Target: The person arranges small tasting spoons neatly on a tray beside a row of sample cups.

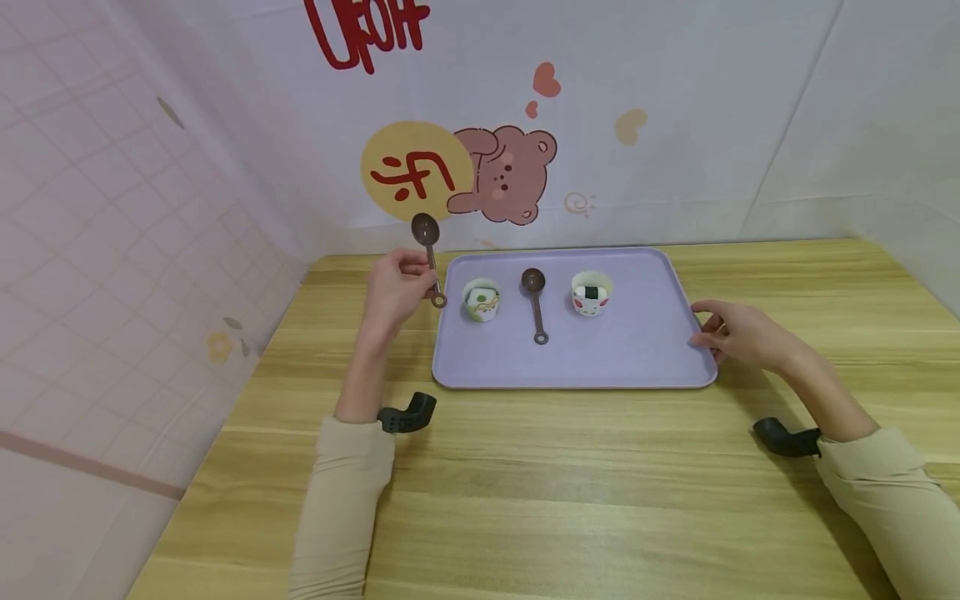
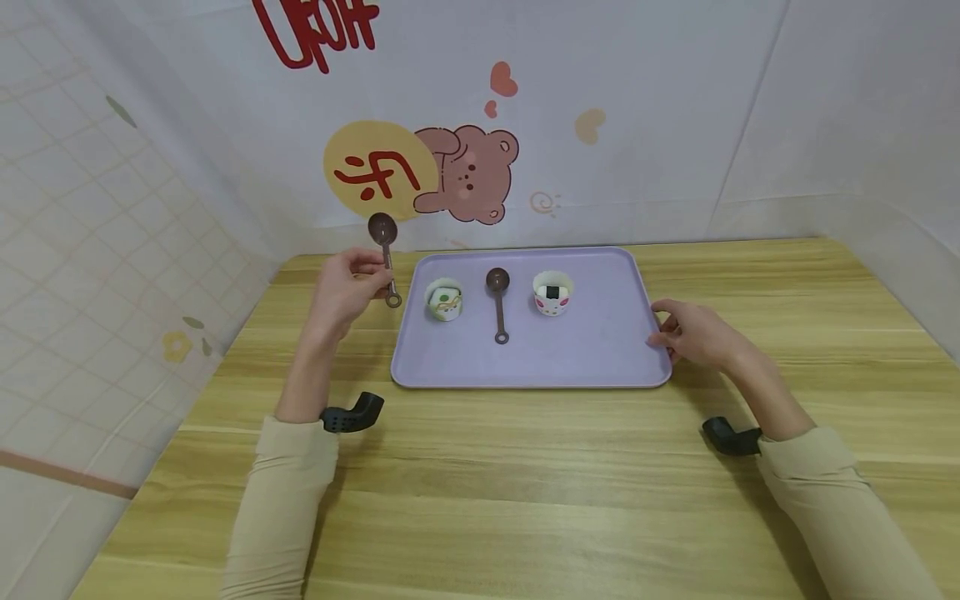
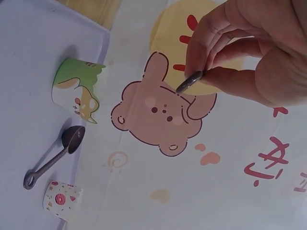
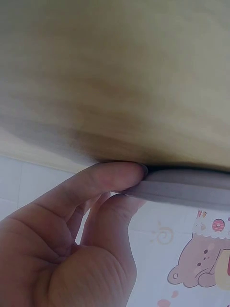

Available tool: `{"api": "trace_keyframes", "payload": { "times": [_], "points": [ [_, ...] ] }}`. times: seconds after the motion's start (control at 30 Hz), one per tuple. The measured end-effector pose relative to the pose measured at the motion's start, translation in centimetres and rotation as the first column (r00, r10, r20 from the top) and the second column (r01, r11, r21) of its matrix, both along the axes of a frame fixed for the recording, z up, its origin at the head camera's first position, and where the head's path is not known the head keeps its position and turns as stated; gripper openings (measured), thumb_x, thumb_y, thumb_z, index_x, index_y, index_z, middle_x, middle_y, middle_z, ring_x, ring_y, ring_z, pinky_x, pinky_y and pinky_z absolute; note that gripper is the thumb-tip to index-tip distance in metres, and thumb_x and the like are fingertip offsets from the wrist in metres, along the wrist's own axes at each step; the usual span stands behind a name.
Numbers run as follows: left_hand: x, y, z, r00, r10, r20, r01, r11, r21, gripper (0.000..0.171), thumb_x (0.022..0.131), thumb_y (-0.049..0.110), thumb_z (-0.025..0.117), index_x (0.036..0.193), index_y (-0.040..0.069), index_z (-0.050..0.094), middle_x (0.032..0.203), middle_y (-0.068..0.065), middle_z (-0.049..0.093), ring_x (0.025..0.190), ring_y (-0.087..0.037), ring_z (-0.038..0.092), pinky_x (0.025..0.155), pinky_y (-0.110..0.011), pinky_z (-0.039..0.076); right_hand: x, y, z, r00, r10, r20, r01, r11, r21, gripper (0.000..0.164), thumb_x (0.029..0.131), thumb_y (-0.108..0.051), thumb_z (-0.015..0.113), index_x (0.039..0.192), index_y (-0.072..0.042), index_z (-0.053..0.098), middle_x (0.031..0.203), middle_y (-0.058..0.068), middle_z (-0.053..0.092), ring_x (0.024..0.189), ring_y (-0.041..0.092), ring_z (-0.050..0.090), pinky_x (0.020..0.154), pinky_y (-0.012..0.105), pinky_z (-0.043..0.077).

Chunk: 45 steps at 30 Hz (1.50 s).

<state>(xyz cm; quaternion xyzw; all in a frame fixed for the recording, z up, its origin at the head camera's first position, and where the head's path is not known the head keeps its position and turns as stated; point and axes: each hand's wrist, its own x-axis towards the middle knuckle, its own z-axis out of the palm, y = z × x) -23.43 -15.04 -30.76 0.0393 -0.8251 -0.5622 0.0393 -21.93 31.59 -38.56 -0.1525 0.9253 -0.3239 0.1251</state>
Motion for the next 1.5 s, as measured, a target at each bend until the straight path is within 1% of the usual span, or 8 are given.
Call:
{"api": "trace_keyframes", "payload": {
  "times": [0.1,0.23,0.33,0.5,0.7,0.9,1.37,1.5],
  "points": [
    [0.0,0.3,0.1,1.000,0.000,-0.002,0.000,1.000,0.012,0.028,0.095,0.002,0.064,0.122,-0.006,0.059,0.102,-0.014,0.061,0.081,-0.019,0.065,0.081,-0.034,0.060,0.0,0.1,-0.1,1.000,0.004,-0.008,-0.004,1.000,0.011,0.057,0.097,0.000,0.065,0.139,0.024,0.034,0.094,0.022,0.063,0.074,0.026,0.067,0.062,0.034,0.060],
    [0.0,0.7,0.1,1.000,0.001,0.006,-0.001,1.000,0.024,0.027,0.095,0.003,0.065,0.121,-0.005,0.059,0.103,-0.014,0.060,0.083,-0.020,0.064,0.075,-0.027,0.060,0.0,0.1,-0.1,1.000,0.003,-0.014,-0.003,1.000,0.021,0.057,0.097,0.000,0.065,0.138,0.023,0.034,0.093,0.021,0.063,0.074,0.025,0.067,0.062,0.034,0.060],
    [-0.1,0.9,0.1,1.000,-0.003,0.009,0.003,0.999,0.034,0.027,0.095,0.002,0.065,0.121,-0.005,0.059,0.103,-0.014,0.060,0.083,-0.020,0.065,0.074,-0.026,0.059,0.0,0.1,-0.1,1.000,0.003,-0.013,-0.003,1.000,0.019,0.057,0.097,0.000,0.065,0.138,0.024,0.034,0.093,0.021,0.063,0.074,0.026,0.067,0.062,0.034,0.060],
    [-0.3,1.4,0.1,1.000,-0.013,0.004,0.013,0.998,0.057,0.026,0.095,0.002,0.066,0.120,-0.005,0.059,0.102,-0.014,0.061,0.081,-0.020,0.065,0.074,-0.027,0.060,0.0,0.1,-0.1,1.000,0.005,-0.011,-0.005,1.000,0.019,0.057,0.097,0.000,0.065,0.138,0.024,0.034,0.093,0.022,0.063,0.075,0.027,0.067,0.062,0.034,0.060],
    [-0.4,1.9,0.0,0.999,-0.026,-0.020,0.027,0.998,0.055,0.026,0.094,0.000,0.066,0.118,-0.007,0.060,0.099,-0.014,0.062,0.075,-0.016,0.064,0.078,-0.034,0.061,0.0,0.0,0.0,1.000,0.004,-0.003,-0.004,1.000,0.018,0.057,0.097,0.000,0.064,0.139,0.024,0.033,0.095,0.023,0.063,0.075,0.027,0.067,0.062,0.034,0.060],
    [-0.6,2.5,0.1,0.999,-0.042,-0.013,0.043,0.997,0.062,0.025,0.093,0.000,0.067,0.117,-0.006,0.061,0.100,-0.014,0.062,0.076,-0.017,0.064,0.073,-0.028,0.060,-0.1,-0.2,0.1,1.000,0.006,0.001,-0.006,1.000,0.007,0.057,0.097,0.001,0.064,0.139,0.024,0.033,0.094,0.022,0.063,0.074,0.027,0.067,0.062,0.034,0.060],
    [-0.7,4.0,0.5,0.997,-0.075,-0.007,0.075,0.992,0.104,0.027,0.093,-0.001,0.068,0.118,-0.007,0.060,0.098,-0.013,0.061,0.074,-0.016,0.063,0.074,-0.029,0.061,-0.1,-0.2,0.1,1.000,0.006,0.002,-0.006,1.000,-0.004,0.056,0.097,0.002,0.064,0.138,0.024,0.033,0.093,0.022,0.063,0.074,0.027,0.067,0.062,0.034,0.060],
    [-0.8,4.5,0.5,0.997,-0.078,-0.013,0.079,0.993,0.086,0.027,0.093,0.001,0.070,0.117,-0.006,0.061,0.097,-0.013,0.062,0.073,-0.015,0.063,0.072,-0.027,0.060,-0.1,-0.1,0.1,1.000,0.005,-0.001,-0.005,1.000,0.007,0.056,0.097,0.002,0.064,0.138,0.024,0.034,0.093,0.022,0.063,0.073,0.027,0.067,0.062,0.034,0.060]
  ]
}}
